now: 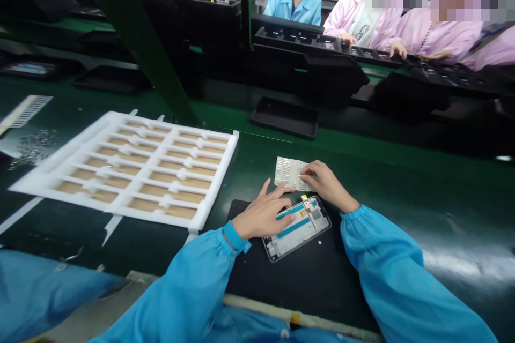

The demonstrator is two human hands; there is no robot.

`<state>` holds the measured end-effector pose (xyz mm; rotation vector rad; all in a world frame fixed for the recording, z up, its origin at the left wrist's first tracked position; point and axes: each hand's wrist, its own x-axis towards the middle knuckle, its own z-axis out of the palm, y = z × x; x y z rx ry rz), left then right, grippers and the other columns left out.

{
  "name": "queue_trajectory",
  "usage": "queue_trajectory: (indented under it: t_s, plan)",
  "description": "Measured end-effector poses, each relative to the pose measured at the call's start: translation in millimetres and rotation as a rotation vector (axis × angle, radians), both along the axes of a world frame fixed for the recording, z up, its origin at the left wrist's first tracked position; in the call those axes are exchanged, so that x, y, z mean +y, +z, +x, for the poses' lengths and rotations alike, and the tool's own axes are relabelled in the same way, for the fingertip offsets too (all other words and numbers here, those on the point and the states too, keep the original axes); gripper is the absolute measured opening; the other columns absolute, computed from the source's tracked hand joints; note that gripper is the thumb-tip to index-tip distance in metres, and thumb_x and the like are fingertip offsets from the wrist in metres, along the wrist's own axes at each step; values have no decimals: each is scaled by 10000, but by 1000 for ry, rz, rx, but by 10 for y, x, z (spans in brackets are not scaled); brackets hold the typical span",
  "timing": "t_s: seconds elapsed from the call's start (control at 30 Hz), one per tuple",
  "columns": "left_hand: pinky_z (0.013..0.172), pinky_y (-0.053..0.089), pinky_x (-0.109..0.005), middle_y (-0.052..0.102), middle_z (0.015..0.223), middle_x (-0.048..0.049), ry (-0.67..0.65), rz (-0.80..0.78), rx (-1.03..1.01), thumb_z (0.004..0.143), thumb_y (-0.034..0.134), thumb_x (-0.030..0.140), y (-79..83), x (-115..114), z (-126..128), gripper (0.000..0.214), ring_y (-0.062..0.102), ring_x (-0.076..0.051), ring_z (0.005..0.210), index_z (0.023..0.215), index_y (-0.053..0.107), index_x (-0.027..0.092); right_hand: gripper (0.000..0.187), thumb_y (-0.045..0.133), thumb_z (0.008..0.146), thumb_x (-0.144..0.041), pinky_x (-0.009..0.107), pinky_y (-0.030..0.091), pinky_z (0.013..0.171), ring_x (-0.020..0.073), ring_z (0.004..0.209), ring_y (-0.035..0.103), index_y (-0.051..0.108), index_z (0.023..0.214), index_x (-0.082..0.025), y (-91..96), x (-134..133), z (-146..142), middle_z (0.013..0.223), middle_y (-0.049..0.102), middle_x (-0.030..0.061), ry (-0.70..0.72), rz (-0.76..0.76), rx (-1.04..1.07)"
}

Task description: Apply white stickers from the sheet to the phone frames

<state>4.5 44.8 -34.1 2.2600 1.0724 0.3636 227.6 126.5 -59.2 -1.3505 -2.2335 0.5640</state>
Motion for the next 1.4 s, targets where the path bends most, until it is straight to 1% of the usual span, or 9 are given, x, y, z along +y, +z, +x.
queue_trajectory:
  t_s: [0.33, 0.47, 0.53, 0.63, 0.73, 0.87, 1.03, 1.17, 1.4]
  plan:
    - [1214, 58, -587, 476, 1475, -74, -9, -8, 10, 971, 493, 384, -6, 19, 18, 224, 353, -250, 1434, 866, 563, 199, 115, 519, 891, -290, 437, 437, 870, 244, 921, 541, 559, 817, -213, 4, -74, -56, 918, 589, 80, -227, 10, 312]
    - [1215, 21, -577, 309, 1585, -74, 5, -4, -18, 953, 531, 386, 20, 14, 11, 235, 229, -290, 1484, 856, 600, 183, 196, 427, 954, -372, 370, 517, 775, 187, 813, 610, 514, 892, -207, 144, -159, -4, 858, 633, 57, -347, 1, 574]
    - [1220, 119, -532, 284, 1595, -75, 27, -21, -67, 950, 541, 388, 99, -20, -11, 246, 250, -303, 1475, 869, 635, 176, 195, 487, 935, -393, 343, 539, 726, 170, 754, 628, 521, 890, -206, 274, -304, 36, 809, 643, 37, -372, -17, 665]
    - [1060, 441, -361, 566, 1403, -63, 39, -115, -103, 980, 497, 406, 310, -124, -61, 279, 547, -253, 1279, 1041, 682, 206, 173, 667, 849, -353, 317, 553, 705, 167, 760, 654, 578, 885, -209, 526, -681, 90, 818, 665, 20, -386, -20, 750]
    - [920, 504, -279, 719, 1155, 5, 33, -99, -3, 999, 477, 388, 514, -249, -97, 280, 671, -213, 1077, 1141, 681, 258, 108, 738, 822, -265, 301, 554, 711, 170, 783, 669, 646, 863, -225, 755, -1124, 95, 821, 689, 4, -303, 12, 692]
    - [900, 508, -290, 720, 1152, 31, 13, 88, 108, 1009, 458, 267, 572, -390, -74, 259, 688, -194, 1036, 1157, 671, 276, 97, 650, 892, -138, 291, 536, 756, 160, 834, 669, 673, 924, -227, 841, -1474, 29, 881, 716, 2, -81, 76, 457]
    - [865, 527, -300, 715, 1174, -25, 97, 305, -71, 977, 553, 307, 473, -534, 39, 276, 695, -188, 1019, 1232, 613, 219, 137, 654, 882, -88, 310, 487, 792, 156, 858, 649, 656, 953, -205, 736, -1490, -48, 896, 713, -1, -50, 131, 354]
    - [816, 523, -253, 752, 1047, 8, 131, 358, -284, 944, 615, 230, 424, -590, 129, 118, 714, -140, 936, 1044, 676, 213, 131, 686, 862, -96, 308, 469, 782, 153, 848, 640, 663, 941, -198, 712, -1492, -61, 879, 708, -2, -44, 151, 325]
    - [778, 502, -265, 762, 1000, 10, 157, 432, -337, 904, 671, 169, 345, -587, 172, 71, 723, -132, 898, 968, 683, 196, 144, 671, 872, -90, 318, 489, 818, 155, 870, 642, 678, 931, -221, 642, -1590, -67, 867, 712, -7, -124, 130, 471]
